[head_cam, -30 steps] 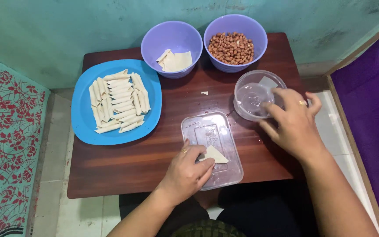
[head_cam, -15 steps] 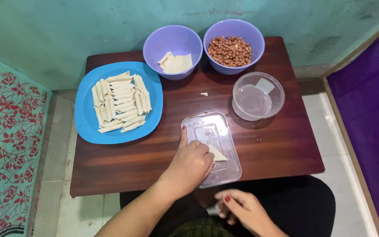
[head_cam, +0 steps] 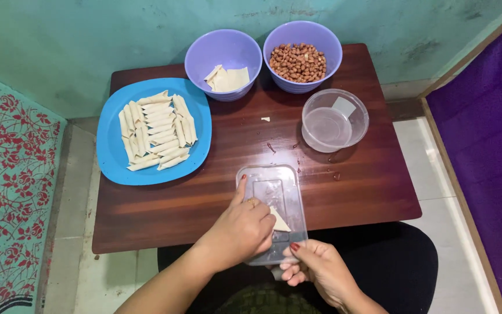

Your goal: Manually wrapping peanuts in small squares of dough to create bite-sized snacks

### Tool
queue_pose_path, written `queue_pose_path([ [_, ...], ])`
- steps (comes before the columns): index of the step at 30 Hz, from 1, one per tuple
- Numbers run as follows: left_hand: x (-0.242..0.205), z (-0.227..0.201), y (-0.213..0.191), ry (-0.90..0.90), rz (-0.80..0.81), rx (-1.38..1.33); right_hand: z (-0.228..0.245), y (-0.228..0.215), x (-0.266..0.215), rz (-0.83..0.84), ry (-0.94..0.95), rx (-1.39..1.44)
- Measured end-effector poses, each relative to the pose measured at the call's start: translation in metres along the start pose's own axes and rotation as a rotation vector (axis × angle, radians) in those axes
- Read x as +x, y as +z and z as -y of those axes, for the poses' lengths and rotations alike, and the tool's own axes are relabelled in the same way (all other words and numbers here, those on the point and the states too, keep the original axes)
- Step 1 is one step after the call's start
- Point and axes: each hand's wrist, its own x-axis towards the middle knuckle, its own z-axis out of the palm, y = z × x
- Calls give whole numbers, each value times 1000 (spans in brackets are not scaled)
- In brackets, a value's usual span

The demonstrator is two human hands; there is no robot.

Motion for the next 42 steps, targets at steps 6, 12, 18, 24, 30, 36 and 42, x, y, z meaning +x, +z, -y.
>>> queue_pose_path([
  [6, 10, -6, -29, 36, 25, 62, 10, 2, -13, 33, -33, 15],
  [12, 36, -1, -87, 48, -72, -92, 34, 5, -12, 105, -124, 37],
  [18, 50, 0, -139, -3, -247, -190, 83, 5, -8, 147, -209, 157],
  [24, 45, 3, -146, -93, -327, -195, 100, -13, 24, 308, 35, 716],
  [30, 40, 12, -136, -176, -330, -210, 104, 6, 21, 618, 26, 1079],
  [36, 41, 21, -128, -202, -334, -193, 93, 9, 33, 621, 85, 1206],
  [42, 39, 29, -119, -228, -326, -214, 98, 8, 35, 654, 21, 1281],
])
